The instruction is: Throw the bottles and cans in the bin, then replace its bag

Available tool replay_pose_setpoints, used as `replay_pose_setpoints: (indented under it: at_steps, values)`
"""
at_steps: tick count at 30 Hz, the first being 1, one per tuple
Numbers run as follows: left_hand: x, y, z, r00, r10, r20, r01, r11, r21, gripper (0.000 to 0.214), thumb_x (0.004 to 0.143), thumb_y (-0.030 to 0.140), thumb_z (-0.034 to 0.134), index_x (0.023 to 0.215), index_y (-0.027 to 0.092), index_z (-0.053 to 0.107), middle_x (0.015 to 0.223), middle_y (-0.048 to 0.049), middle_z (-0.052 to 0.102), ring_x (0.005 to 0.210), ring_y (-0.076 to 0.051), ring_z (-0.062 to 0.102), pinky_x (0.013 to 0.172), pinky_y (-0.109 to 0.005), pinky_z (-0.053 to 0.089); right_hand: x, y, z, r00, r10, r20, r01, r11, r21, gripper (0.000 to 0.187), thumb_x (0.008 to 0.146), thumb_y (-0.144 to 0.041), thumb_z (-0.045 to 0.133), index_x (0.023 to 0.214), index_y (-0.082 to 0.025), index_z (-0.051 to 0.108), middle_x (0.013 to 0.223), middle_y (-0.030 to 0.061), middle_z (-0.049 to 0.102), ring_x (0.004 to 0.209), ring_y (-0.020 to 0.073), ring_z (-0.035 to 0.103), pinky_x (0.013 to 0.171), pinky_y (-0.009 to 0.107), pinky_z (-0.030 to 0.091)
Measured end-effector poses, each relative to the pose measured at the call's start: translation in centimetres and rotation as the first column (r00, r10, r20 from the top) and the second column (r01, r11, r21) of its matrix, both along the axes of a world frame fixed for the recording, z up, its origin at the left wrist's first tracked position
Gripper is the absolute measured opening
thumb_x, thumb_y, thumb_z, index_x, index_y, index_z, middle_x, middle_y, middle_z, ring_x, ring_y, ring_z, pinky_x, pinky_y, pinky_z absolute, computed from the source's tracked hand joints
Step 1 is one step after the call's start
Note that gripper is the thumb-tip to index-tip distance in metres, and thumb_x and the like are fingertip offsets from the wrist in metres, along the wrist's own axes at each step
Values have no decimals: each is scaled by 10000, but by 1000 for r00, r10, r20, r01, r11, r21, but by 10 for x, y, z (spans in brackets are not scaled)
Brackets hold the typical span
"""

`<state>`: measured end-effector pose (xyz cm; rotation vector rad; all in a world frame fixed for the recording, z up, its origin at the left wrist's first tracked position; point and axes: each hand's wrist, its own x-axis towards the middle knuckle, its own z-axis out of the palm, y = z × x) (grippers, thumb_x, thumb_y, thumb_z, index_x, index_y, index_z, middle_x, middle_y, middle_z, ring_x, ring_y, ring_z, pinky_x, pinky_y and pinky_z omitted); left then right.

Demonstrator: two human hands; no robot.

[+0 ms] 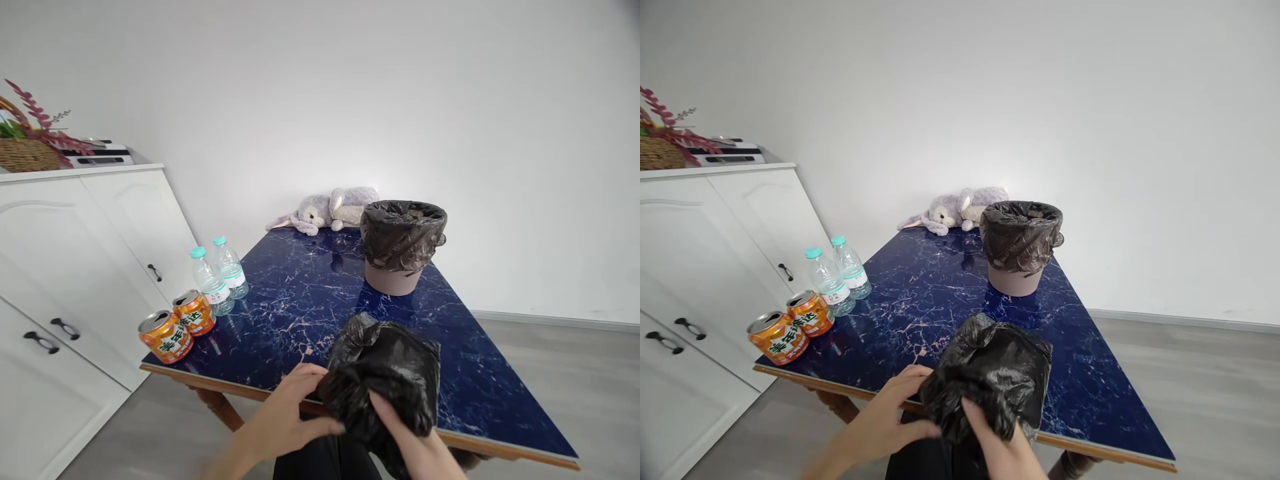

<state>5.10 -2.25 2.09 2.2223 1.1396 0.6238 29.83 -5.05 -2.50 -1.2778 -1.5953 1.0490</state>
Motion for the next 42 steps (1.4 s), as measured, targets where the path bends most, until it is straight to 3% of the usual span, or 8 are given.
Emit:
replay_pose_setpoints:
  at_steps: [3, 8, 14, 18, 23, 32, 37, 42]
  values:
    - [14, 7, -12, 991, 129, -16, -129, 991, 33, 279, 1048, 485, 593, 1104, 256, 743, 1068, -66, 755, 1031, -236, 726, 940, -352, 593, 18, 27, 7, 983, -177, -56, 168, 976, -137, 637, 1015, -685, 477, 1397, -231, 708, 1360, 77, 744, 1367, 333, 637, 1074, 487, 585]
    - [29, 18, -20, 973, 224, -52, -216, 967, 136, 343, 1062, 465, 558, 1353, 287, 605, 1060, -85, 768, 1013, -281, 759, 806, -375, 628, 49, 82, 1, 967, -197, 165, 197, 980, 17, 558, 973, -645, 525, 1123, -165, 764, 1124, 157, 807, 1130, 417, 746, 949, 499, 624]
    - [43, 19, -6, 985, 111, -132, -47, 907, 418, 381, 1101, 293, 496, 1481, 275, 494, 1520, -109, 592, 1470, -287, 505, 1207, -506, 444, 58, 68, 8, 785, -546, 293, 398, 807, 437, 835, 1005, -603, 513, 1672, -152, 294, 1537, 222, 543, 1357, 417, 602, 1078, 559, 548]
    - [46, 19, 2, 936, -153, -319, 258, 911, 321, 609, 1068, 478, 572, 1617, 290, 387, 1690, -71, 431, 1597, -313, 328, 1298, -553, 315, 51, 45, 11, 793, -389, 469, 61, 817, 574, 661, 1083, -517, 444, 1685, -281, 307, 1702, 97, 393, 1580, 363, 345, 1252, 574, 393]
    - [36, 23, -11, 926, -158, -344, 257, 930, 263, 919, 947, 654, 673, 1689, 271, 289, 1662, -107, 469, 1563, -371, 387, 1272, -582, 353, 63, 52, -21, 736, -73, 673, -187, 934, 306, 689, 1110, -547, 384, 1716, -261, 225, 1749, 88, 285, 1607, 326, 280, 1282, 599, 329]
    - [10, 2, -27, 986, -56, -159, 110, 931, 349, 366, 990, 80, 605, 1269, 302, 685, 1274, -22, 759, 1253, -252, 623, 1113, -468, 508, 73, 5, 5, 729, 145, 669, -476, 810, 342, 939, 941, -599, 709, 1704, -396, 200, 1734, 12, 269, 1582, 397, 288, 1250, 628, 347]
    - [19, -4, -10, 999, -46, -18, 49, 965, 257, 176, 1074, 227, 532, 1172, 276, 669, 1169, -57, 773, 1161, -238, 682, 1033, -403, 541, 70, 13, 6, 847, 234, 478, -366, 908, 203, 404, 1086, -413, 516, 1460, -379, 664, 1439, 11, 699, 1353, 310, 651, 1163, 474, 522]
    - [36, 22, -9, 973, 228, 33, -229, 972, 42, 289, 1111, 476, 438, 1152, 254, 618, 755, 0, 698, 609, -181, 668, 573, -273, 501, 69, 53, 19, 962, 31, 271, -71, 988, 140, 428, 1052, -537, 494, 1124, -247, 800, 1179, 81, 808, 1068, 318, 767, 868, 348, 623]
